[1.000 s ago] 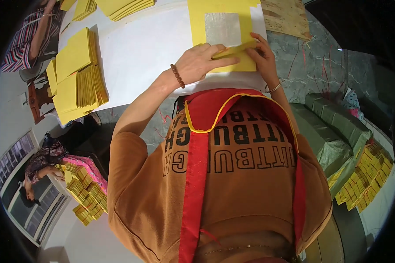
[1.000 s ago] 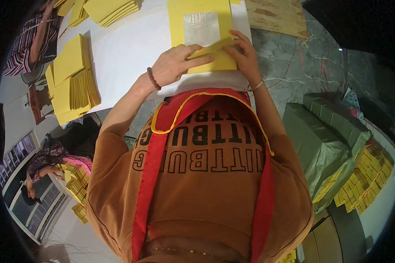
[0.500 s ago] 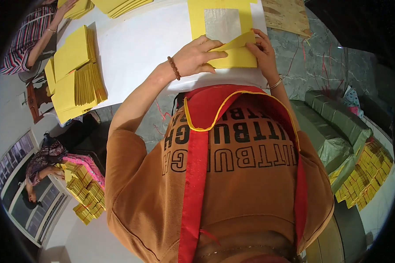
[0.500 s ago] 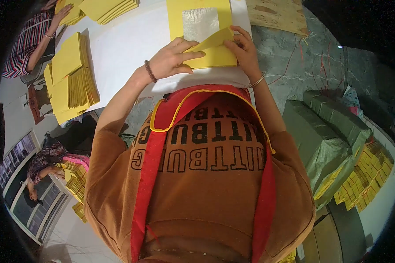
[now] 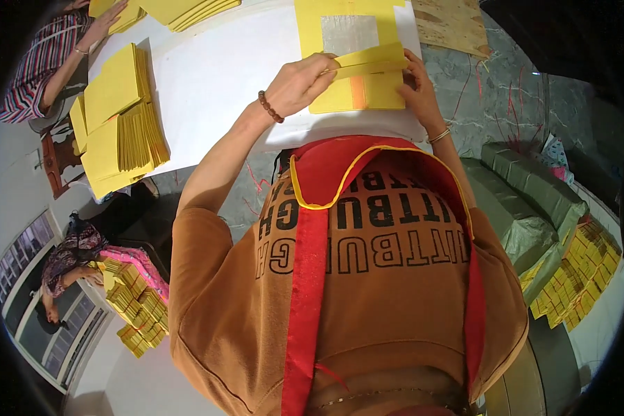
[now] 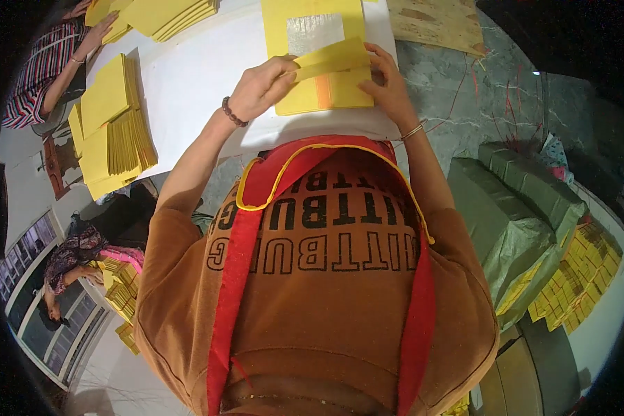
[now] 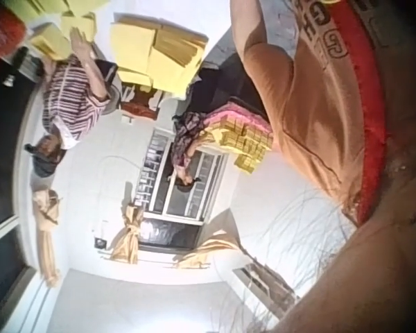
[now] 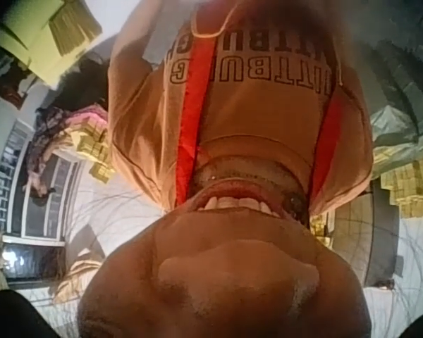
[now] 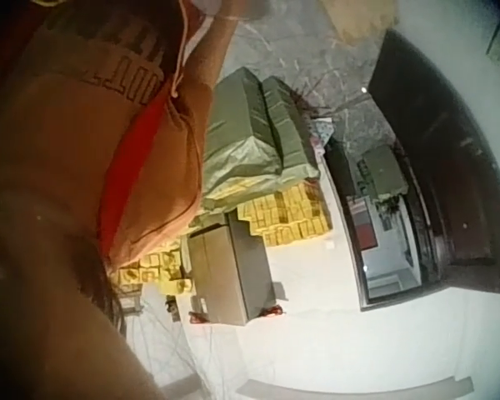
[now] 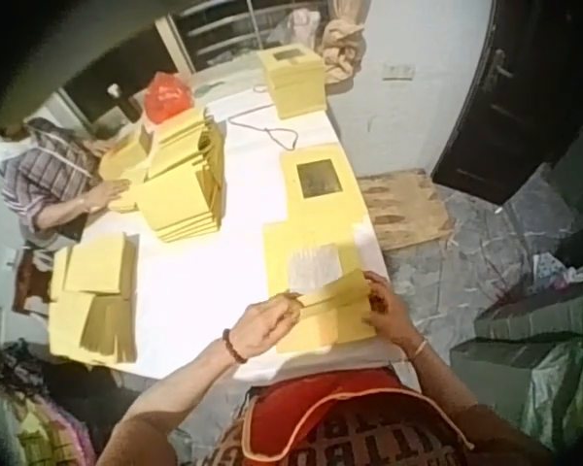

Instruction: Folding and stacking yellow ritual joss paper sheets with foil inserts.

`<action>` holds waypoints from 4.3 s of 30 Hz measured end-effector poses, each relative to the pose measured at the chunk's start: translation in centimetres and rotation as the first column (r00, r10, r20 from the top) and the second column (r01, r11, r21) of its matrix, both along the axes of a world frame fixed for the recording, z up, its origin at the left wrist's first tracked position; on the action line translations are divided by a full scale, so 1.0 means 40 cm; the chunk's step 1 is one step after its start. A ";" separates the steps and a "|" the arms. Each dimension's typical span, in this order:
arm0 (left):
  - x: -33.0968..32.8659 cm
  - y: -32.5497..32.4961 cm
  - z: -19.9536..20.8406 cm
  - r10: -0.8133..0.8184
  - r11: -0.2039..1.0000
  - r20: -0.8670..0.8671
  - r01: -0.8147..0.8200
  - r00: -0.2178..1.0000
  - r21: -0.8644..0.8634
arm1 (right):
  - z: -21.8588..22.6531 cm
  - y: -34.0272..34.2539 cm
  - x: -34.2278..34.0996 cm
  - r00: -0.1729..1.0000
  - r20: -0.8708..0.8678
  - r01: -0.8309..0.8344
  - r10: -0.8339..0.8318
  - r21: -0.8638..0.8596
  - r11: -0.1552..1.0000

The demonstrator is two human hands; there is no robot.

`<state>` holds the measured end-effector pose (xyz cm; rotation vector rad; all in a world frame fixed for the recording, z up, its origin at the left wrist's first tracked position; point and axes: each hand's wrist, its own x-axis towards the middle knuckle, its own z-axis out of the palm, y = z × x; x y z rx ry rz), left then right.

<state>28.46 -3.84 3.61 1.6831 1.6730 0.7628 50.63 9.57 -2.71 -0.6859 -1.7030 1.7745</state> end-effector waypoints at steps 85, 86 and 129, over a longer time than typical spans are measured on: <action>0.079 0.046 -0.018 -0.052 0.969 -0.829 0.229 0.557 0.093 | 0.001 -0.079 -0.059 0.860 0.389 0.178 -0.330 0.377 0.909; 0.093 0.050 -0.022 -0.001 0.962 -0.858 0.235 0.514 0.140 | 0.002 -0.077 -0.058 0.873 0.374 0.166 -0.314 0.377 0.911; -0.650 0.087 0.046 0.518 0.853 -0.802 -0.108 0.298 0.511 | 0.003 -0.074 -0.048 0.938 0.213 0.299 -0.272 -0.108 0.948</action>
